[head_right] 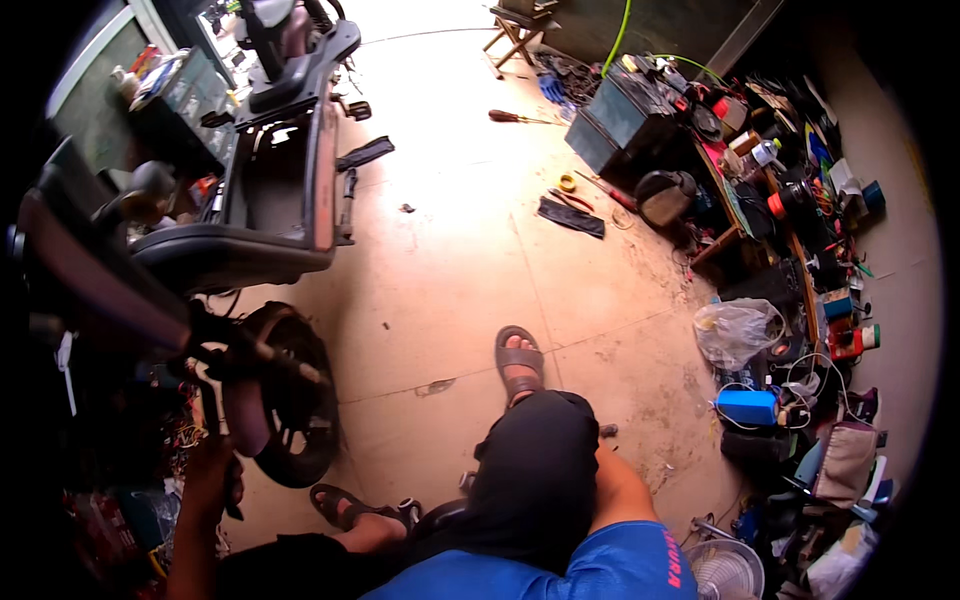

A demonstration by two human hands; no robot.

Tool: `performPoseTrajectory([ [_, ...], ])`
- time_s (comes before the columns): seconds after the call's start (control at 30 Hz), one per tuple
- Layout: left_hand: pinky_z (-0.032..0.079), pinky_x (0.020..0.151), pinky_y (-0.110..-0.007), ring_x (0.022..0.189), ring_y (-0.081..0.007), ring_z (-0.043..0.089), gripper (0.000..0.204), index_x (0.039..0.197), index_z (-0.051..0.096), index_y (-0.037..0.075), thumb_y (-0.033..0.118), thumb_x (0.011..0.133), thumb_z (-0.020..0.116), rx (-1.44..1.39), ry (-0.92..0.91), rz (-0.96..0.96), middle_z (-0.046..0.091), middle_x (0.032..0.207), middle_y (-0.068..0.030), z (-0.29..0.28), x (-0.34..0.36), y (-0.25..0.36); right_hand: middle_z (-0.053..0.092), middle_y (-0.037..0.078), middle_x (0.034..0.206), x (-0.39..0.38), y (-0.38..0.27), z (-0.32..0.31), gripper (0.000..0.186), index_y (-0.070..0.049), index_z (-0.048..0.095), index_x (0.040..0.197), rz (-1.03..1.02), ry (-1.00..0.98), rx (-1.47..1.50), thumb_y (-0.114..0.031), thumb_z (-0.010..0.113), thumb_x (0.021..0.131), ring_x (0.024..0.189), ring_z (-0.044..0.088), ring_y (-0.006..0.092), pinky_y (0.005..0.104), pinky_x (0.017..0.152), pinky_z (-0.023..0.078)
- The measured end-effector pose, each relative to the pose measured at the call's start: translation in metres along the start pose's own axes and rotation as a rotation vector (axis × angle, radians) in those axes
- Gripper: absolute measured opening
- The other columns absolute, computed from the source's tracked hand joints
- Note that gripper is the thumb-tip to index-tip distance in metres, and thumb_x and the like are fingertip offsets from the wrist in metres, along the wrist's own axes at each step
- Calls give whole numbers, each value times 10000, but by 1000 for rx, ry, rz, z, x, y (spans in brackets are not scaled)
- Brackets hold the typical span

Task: The person removes damaged components from the front of a scooter, adjusts a metal bracket using a hammer, and installs a new headlight assembly and front panel.

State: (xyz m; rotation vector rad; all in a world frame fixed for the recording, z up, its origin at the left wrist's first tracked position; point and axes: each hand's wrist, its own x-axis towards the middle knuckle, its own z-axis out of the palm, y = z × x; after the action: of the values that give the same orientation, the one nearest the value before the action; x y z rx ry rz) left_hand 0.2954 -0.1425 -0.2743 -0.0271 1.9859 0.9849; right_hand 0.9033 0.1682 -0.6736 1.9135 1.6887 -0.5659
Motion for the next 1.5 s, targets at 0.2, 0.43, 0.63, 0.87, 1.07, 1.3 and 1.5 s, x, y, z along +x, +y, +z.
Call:
performPoseTrajectory([
  [0.2, 328, 382, -274, 406, -73, 410, 189, 964, 553, 97, 264, 1043, 593, 129, 208, 99, 440, 606, 27, 23, 1, 2, 731, 209, 1081, -45, 65, 32, 319, -76, 745, 1073, -45, -187, 73, -290, 699, 842, 1060, 696, 405, 487, 896, 561],
  [0.43, 519, 1055, -397, 1313, -332, 595, 398, 1380, 605, 72, 63, 984, 573, 1333, 459, 384, 572, 1453, -232, -10, 24, -59, 738, 188, 1032, -18, 83, -6, 271, -90, 754, 1017, -283, -256, 99, -289, 704, 840, 1008, 708, 400, 487, 852, 569],
  [0.63, 552, 820, -435, 965, -359, 698, 318, 1245, 627, 27, 232, 1002, 612, 897, 804, 421, 699, 1105, -193, 54, 16, -29, 744, 170, 990, 26, 105, -43, 234, -102, 761, 969, -444, -285, 41, -289, 708, 839, 964, 718, 396, 487, 815, 576],
  [0.87, 506, 944, -513, 1130, -459, 630, 455, 1335, 592, 8, 230, 946, 669, 936, 1053, 454, 658, 1240, -262, 88, -3, -38, 752, 149, 941, 107, 156, -96, 196, -117, 770, 913, -715, -224, -185, -288, 713, 837, 913, 730, 391, 488, 771, 585],
  [1.07, 344, 1161, -529, 1328, -429, 485, 759, 1495, 404, -19, 115, 817, 717, 1127, 1153, 408, 500, 1463, -248, 118, -23, -64, 757, 154, 968, 193, 215, -148, 146, -122, 782, 898, -814, 17, -515, -242, 720, 844, 940, 737, 367, 501, 781, 589],
  [1.3, 340, 1200, -481, 1437, -439, 410, 939, 1548, 311, -63, 247, 811, 803, 1009, 919, 293, 391, 1571, -289, 114, -57, -60, 752, 204, 1105, 287, 135, -165, 177, -73, 785, 961, 35, 241, -66, -155, 732, 813, 1057, 729, 362, 487, 879, 592],
  [1.5, 483, 1036, -510, 1208, -428, 584, 734, 1438, 427, -59, 250, 857, 755, 925, 908, 265, 571, 1315, -267, 92, -49, -52, 749, 233, 1092, 189, -58, -241, 372, -4, 742, 1119, -728, 176, 253, -234, 731, 828, 1048, 717, 395, 445, 924, 560],
])
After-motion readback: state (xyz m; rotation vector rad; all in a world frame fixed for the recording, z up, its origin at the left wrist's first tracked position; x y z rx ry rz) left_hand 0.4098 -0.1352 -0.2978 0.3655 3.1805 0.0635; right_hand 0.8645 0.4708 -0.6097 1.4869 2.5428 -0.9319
